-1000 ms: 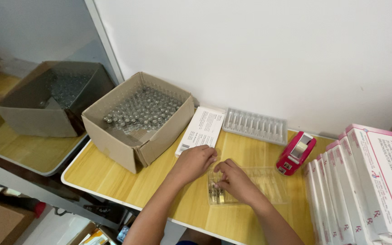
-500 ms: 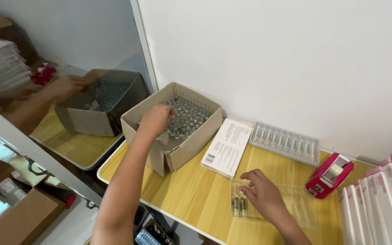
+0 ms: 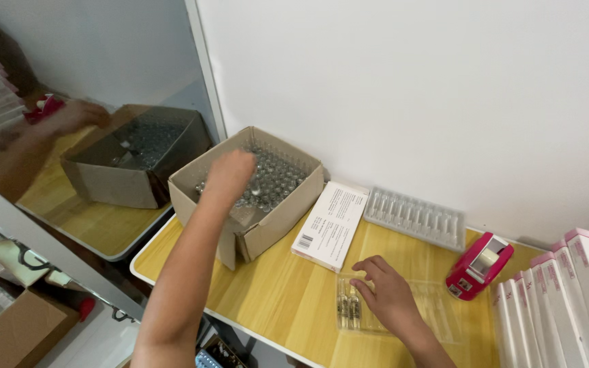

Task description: The person places small glass vials into a clear plastic tray, then inserts the tray into a white cardboard box. They seal the box with tape and place it on a stack of similar boxes. The person repeats this process with another tray of vials.

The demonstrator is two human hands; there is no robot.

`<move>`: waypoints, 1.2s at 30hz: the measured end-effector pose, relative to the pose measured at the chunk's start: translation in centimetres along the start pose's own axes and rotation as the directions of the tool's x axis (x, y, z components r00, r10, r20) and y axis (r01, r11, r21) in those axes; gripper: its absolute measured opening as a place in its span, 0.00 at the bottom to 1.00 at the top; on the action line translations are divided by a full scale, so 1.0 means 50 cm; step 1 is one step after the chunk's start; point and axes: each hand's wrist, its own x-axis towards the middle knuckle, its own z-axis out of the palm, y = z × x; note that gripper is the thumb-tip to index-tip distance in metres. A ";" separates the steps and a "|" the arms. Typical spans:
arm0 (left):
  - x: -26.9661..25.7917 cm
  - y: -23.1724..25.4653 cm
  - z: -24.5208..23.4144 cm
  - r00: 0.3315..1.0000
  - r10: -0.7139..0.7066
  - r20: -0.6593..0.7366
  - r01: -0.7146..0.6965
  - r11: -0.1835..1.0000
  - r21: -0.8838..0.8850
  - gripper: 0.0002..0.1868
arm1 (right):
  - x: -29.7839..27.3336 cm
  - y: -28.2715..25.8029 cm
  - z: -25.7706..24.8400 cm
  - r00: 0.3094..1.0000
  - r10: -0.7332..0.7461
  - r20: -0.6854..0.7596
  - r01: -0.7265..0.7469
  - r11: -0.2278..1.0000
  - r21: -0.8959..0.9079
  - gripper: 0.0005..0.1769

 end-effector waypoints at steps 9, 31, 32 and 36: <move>-0.103 0.285 -0.120 0.837 0.547 -0.029 -0.505 0.750 -0.427 0.12 | -0.011 0.010 -0.024 0.960 -0.109 -0.259 0.200 0.911 0.360 0.20; -0.249 0.373 0.123 0.852 0.458 0.253 -0.135 0.660 -0.739 0.12 | -0.004 0.062 -0.020 0.915 0.161 0.369 -0.261 0.935 0.240 0.28; -0.250 0.372 0.125 0.852 0.463 0.245 -0.143 0.655 -0.742 0.12 | -0.004 0.060 -0.020 0.919 0.162 0.360 -0.249 0.945 0.211 0.30; -0.255 0.369 0.127 0.851 0.460 0.252 -0.141 0.663 -0.735 0.14 | -0.004 0.064 -0.017 0.938 0.164 0.306 -0.204 0.974 0.103 0.27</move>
